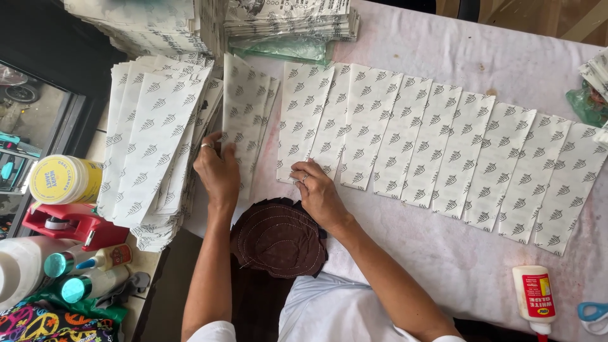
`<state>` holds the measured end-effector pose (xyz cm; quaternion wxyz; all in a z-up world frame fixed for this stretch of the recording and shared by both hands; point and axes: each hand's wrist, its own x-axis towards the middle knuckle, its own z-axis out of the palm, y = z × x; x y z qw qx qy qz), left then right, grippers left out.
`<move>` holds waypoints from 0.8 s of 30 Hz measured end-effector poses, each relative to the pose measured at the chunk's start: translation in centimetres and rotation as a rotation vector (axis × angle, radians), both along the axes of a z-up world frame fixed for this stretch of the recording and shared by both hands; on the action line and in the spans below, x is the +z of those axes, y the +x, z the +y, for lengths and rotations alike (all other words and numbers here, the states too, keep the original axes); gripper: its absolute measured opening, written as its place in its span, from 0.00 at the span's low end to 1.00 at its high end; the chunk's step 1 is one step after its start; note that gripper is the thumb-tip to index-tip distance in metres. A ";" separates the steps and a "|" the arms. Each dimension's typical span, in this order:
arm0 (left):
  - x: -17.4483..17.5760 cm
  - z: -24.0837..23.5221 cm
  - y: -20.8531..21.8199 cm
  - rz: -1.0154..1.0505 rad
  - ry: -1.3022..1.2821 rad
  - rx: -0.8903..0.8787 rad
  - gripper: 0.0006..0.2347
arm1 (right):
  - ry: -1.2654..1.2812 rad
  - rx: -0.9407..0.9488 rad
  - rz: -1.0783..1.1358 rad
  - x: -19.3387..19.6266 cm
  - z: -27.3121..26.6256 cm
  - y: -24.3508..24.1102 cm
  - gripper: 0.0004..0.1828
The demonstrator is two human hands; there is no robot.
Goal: Arranging printed paper sheets in an overlapping row and applying glue to the edges using a squeeze bottle.
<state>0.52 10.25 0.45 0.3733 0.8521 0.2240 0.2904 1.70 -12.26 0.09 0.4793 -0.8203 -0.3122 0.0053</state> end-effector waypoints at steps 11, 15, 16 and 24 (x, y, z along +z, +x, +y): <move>-0.2 1.3 2.0 0.114 0.127 -0.037 0.20 | 0.022 -0.002 0.012 -0.5 0.1 0.1 0.10; 1.0 0.1 2.0 0.242 0.050 -0.039 0.33 | 0.020 -0.003 -0.006 -0.7 0.0 0.1 0.09; 1.0 0.1 2.1 0.241 0.050 -0.037 0.33 | 0.020 -0.001 -0.006 -0.8 0.0 0.1 0.09; -3.2 1.8 2.5 -0.015 0.087 -0.031 0.11 | 0.013 -0.008 -0.020 -0.7 -0.1 0.0 0.08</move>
